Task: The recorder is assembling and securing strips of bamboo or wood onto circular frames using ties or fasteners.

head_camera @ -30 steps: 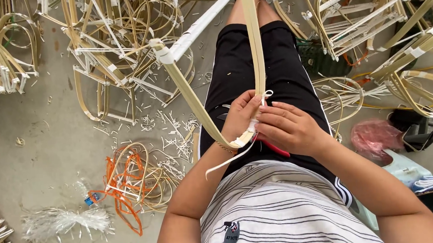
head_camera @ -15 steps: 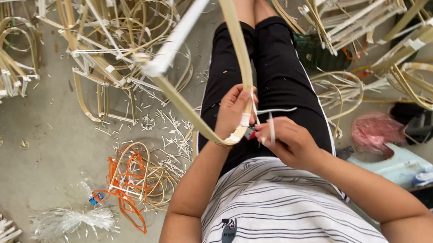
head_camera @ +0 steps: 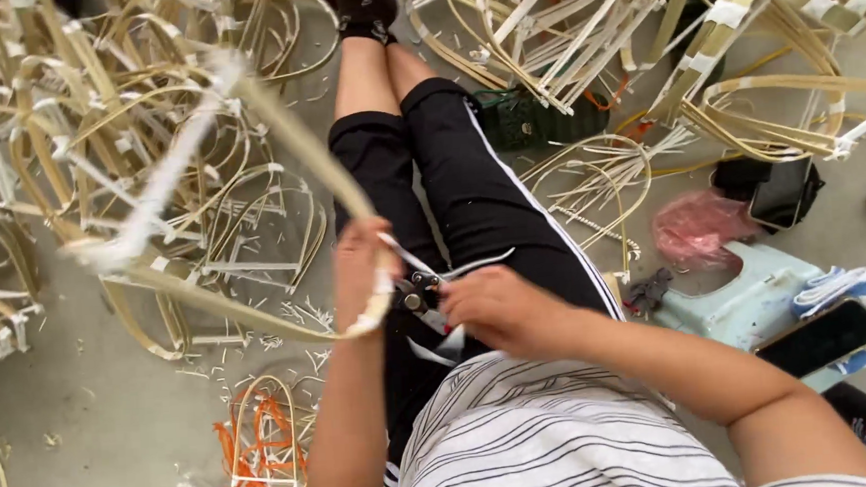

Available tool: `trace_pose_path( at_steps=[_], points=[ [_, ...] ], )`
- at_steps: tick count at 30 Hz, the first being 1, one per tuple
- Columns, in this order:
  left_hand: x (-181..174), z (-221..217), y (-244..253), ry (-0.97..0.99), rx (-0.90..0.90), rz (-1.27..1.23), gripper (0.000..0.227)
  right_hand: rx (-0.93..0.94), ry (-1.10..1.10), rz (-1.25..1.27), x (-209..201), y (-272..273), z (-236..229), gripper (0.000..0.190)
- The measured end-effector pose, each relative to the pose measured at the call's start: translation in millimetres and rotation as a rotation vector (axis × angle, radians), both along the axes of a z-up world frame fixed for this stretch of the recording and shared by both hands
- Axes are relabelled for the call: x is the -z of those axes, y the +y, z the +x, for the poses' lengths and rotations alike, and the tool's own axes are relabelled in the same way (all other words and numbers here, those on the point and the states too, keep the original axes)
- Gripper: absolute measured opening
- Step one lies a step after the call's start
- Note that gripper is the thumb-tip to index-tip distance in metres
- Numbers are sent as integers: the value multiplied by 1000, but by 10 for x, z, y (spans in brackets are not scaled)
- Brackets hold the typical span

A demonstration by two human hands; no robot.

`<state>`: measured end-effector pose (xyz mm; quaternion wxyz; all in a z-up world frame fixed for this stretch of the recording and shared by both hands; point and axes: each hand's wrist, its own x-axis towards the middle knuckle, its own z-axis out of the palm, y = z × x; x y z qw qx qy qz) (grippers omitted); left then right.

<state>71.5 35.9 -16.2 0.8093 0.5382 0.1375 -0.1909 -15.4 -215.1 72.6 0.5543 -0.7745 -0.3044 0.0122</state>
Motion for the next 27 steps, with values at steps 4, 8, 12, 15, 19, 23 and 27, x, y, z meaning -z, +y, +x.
trace_pose_path(
  at_steps=[4,8,12,15,19,23,27],
  points=[
    [-332,186,210,20,-179,-95,18,291,204,120,848,-771,593,26],
    [-46,214,356,111,-156,-194,18,658,1042,449,2355,-1214,1243,27],
    [195,68,347,312,-225,-203,22,746,1545,767,3056,-830,1751,23],
    [148,30,395,265,-200,-256,21,818,1615,884,3787,-571,2102,21],
    [199,89,455,300,-143,-93,22,935,1605,988,4607,-448,2297,29],
    [290,67,474,244,-87,-149,22,1155,1481,1096,4547,-562,2387,34],
    [290,32,437,228,-100,-162,23,1094,1452,1247,4222,-611,2388,29]
  ],
)
